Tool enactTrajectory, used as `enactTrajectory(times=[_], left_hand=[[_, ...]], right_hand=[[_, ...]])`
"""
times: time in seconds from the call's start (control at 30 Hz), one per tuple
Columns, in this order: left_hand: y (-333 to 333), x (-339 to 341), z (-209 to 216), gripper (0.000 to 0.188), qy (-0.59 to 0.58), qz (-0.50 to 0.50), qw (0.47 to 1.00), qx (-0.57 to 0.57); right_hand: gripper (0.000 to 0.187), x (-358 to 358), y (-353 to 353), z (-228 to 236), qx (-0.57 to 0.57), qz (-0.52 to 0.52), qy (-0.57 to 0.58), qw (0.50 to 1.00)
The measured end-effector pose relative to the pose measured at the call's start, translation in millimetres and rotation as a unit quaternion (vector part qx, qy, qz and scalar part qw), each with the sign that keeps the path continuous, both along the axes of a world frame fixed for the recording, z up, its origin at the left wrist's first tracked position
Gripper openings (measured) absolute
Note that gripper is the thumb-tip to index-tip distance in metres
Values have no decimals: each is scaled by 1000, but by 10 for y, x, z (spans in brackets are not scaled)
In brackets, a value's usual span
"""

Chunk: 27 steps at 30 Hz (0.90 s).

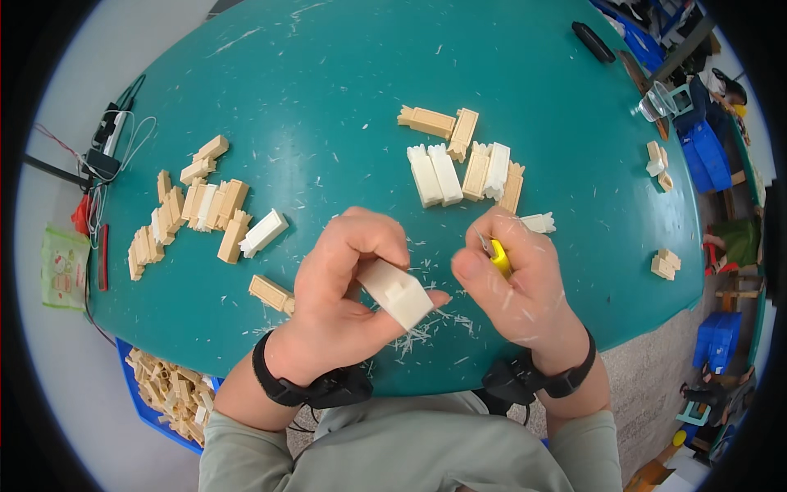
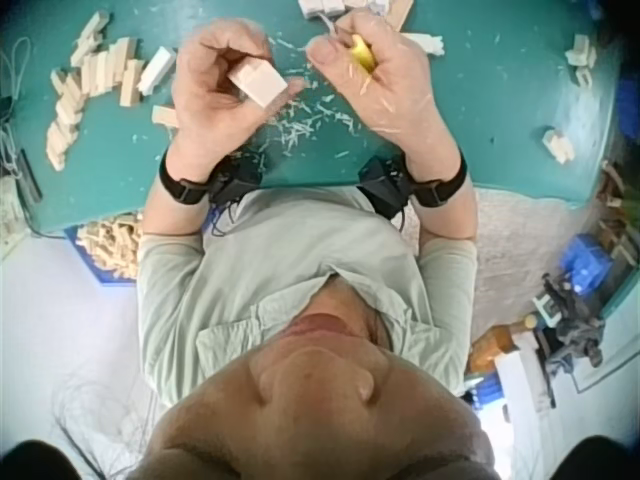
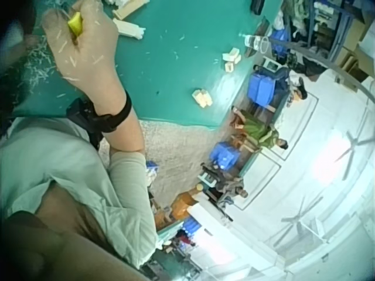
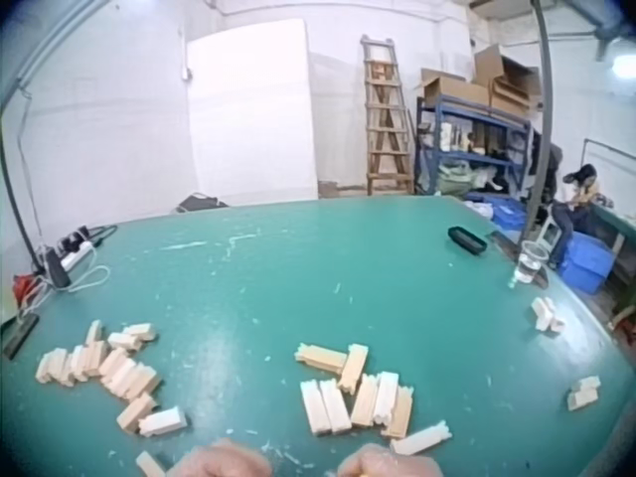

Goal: The person carves small rectangular wooden blocks using a yellow utility knife. They hold each block in one hand and carefully shave off thin layers of wood with the other, creating wood shavings that accumulate on the green table. The person repeatedly picks up new blocks, carves them, and places the finished pieces back on the table.

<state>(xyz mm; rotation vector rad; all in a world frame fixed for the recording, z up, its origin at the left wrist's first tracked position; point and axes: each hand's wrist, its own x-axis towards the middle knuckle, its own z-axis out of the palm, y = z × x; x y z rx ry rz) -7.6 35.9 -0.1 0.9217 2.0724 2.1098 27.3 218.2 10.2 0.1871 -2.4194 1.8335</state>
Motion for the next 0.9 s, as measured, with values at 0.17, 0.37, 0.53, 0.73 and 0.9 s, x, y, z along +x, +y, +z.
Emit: enactTrajectory(times=[0.17, 0.37, 0.53, 0.73, 0.9], left_hand=[[-58, -150, 109, 39, 137, -33, 984, -106], [-25, -30, 100, 36, -53, -72, 996, 17], [-54, -68, 64, 34, -41, -119, 992, 9], [-89, -89, 14, 27, -9, -146, 989, 10], [-96, -74, 48, 26, -57, -169, 984, 12]], right_hand=[[32, -3, 7, -31, 28, 9, 99, 995], [31, 2, 18, -4, 86, 35, 140, 986], [32, -5, 8, -31, 93, 39, 166, 981], [34, -30, 32, -16, 163, 22, 194, 967], [33, -40, 53, 3, 195, -2, 205, 959]])
